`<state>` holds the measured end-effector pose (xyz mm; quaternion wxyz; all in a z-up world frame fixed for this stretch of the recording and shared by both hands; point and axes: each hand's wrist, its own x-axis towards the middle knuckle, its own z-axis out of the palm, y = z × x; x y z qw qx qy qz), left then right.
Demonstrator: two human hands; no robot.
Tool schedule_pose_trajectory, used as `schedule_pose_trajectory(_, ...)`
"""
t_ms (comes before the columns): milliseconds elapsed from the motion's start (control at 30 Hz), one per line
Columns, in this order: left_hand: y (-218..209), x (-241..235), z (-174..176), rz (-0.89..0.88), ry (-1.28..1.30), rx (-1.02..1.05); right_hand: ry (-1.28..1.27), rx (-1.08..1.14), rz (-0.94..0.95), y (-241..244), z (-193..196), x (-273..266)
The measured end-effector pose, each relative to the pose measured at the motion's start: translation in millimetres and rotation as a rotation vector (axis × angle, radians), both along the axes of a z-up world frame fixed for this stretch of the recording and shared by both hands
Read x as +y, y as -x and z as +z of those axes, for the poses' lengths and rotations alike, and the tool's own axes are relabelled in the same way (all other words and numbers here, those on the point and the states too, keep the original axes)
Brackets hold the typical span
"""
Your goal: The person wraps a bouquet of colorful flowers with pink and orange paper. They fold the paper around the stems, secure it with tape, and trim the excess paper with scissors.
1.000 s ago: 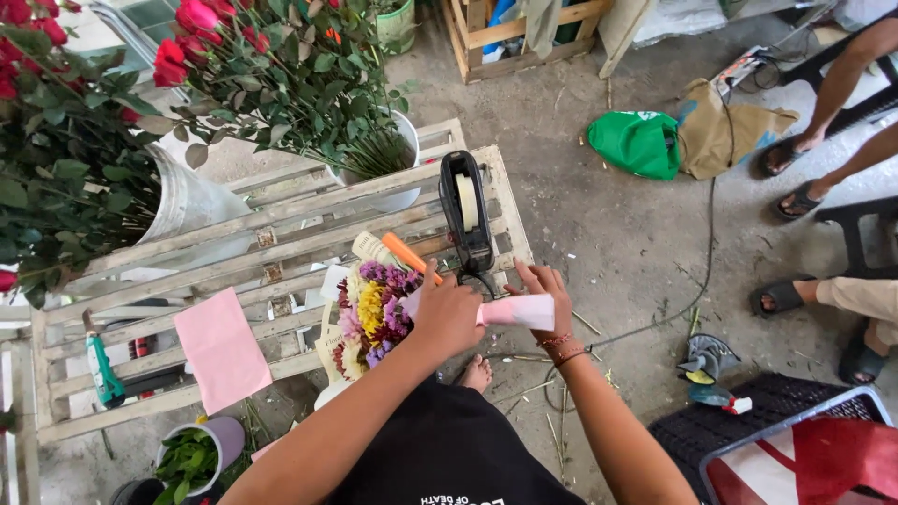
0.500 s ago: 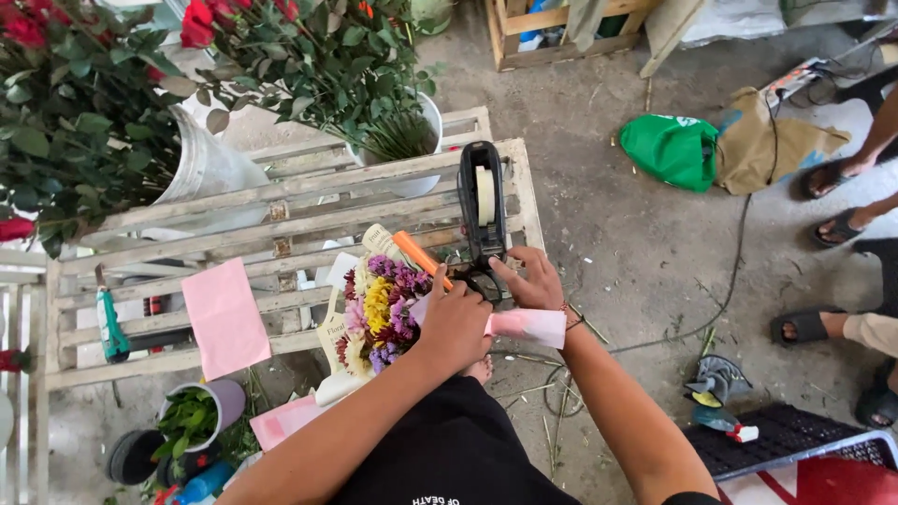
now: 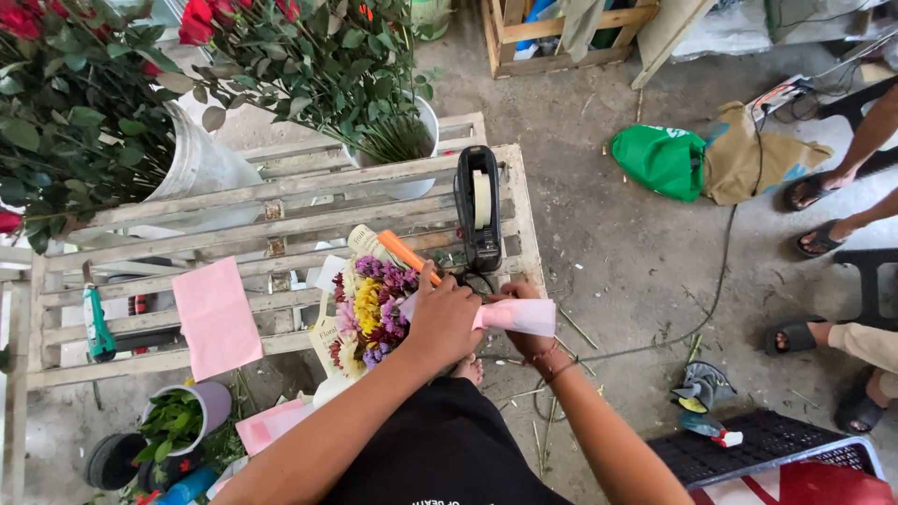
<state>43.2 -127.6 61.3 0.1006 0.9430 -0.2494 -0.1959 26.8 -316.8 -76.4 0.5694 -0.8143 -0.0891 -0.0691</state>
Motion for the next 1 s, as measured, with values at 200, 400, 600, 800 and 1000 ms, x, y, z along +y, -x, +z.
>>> schedule_pose_trajectory(200,-6,3,9,0.006,-0.024,-0.024,0.083,0.255,-0.214,59,-29,8)
schedule_pose_trajectory(400,0,-3,14,-0.017,-0.092,0.033,-0.052,0.545,-0.426,83,26,34)
schedule_pose_trajectory(600,10,-8,15,-0.023,-0.137,0.010,-0.301,0.848,-0.521,89,-17,34)
schedule_pose_trajectory(800,17,-8,-21,-0.014,-0.085,-0.097,-0.924,1.130,-0.652,66,9,36)
schedule_pose_trajectory(1000,19,-13,-40,0.007,-0.050,-0.172,-1.530,1.136,-0.663,46,117,33)
